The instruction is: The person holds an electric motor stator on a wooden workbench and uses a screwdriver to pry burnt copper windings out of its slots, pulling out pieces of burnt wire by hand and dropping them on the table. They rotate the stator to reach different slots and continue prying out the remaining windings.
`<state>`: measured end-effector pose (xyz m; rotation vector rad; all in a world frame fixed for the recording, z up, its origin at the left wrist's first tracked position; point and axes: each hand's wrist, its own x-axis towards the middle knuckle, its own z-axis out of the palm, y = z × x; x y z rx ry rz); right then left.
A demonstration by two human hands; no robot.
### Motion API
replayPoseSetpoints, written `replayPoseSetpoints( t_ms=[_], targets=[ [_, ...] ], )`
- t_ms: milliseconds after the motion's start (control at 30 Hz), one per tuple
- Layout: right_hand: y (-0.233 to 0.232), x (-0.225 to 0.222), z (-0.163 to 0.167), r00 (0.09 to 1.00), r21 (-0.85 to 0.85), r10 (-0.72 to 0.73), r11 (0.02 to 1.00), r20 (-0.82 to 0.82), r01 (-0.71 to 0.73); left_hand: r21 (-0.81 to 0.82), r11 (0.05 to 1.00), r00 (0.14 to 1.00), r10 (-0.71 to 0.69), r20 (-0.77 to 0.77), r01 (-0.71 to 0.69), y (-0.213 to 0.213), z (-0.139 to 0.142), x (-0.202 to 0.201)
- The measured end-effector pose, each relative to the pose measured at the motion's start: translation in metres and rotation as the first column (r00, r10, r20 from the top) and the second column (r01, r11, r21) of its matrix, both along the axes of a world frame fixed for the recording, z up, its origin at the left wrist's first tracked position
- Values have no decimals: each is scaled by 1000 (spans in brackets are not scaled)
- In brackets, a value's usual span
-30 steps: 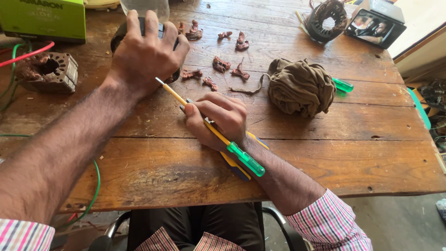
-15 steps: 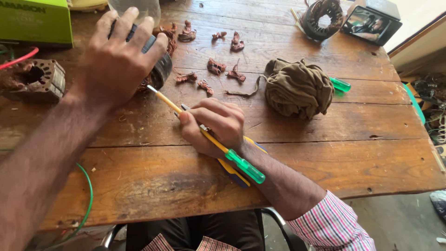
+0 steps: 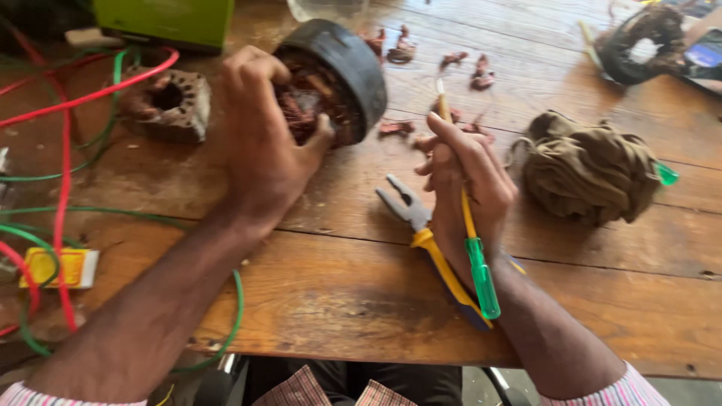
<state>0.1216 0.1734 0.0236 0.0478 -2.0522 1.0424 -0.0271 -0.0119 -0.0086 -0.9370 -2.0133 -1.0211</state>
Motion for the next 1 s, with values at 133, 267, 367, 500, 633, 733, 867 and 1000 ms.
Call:
replayPoseSetpoints(
  t_ms=[133,267,367,500,633,733,867,1000],
  targets=[
    [2,2,1,999,145,-19,989,30,14,71,995,997,-76,14,75,4,-5,-4],
    [2,0,2,993,229,-63,973,96,40,18,998,997,-62,-43,62,7,-5,-2],
    [1,-2,5,980,174,-42,985,195,8,-38,997,996,-74,-51,72,9,-1,6],
    [1,-3,10,969,191,-33,981,245,-15,-188,976,974,-142,-176,108,8,8,21],
    [2,-5,12,925,135,-111,989,363,65,-317,948,954,-116,-277,24,8,11,29],
    [3,-6,12,949,169,-90,985,302,40,-303,953,963,-82,-256,1,11,8,29],
    [3,-5,10,953,149,-55,989,299,10,-356,929,969,6,-247,-96,10,2,23],
    [1,-6,6,968,153,-51,988,246,14,-388,895,943,95,-318,-221,26,-1,18]
  ],
)
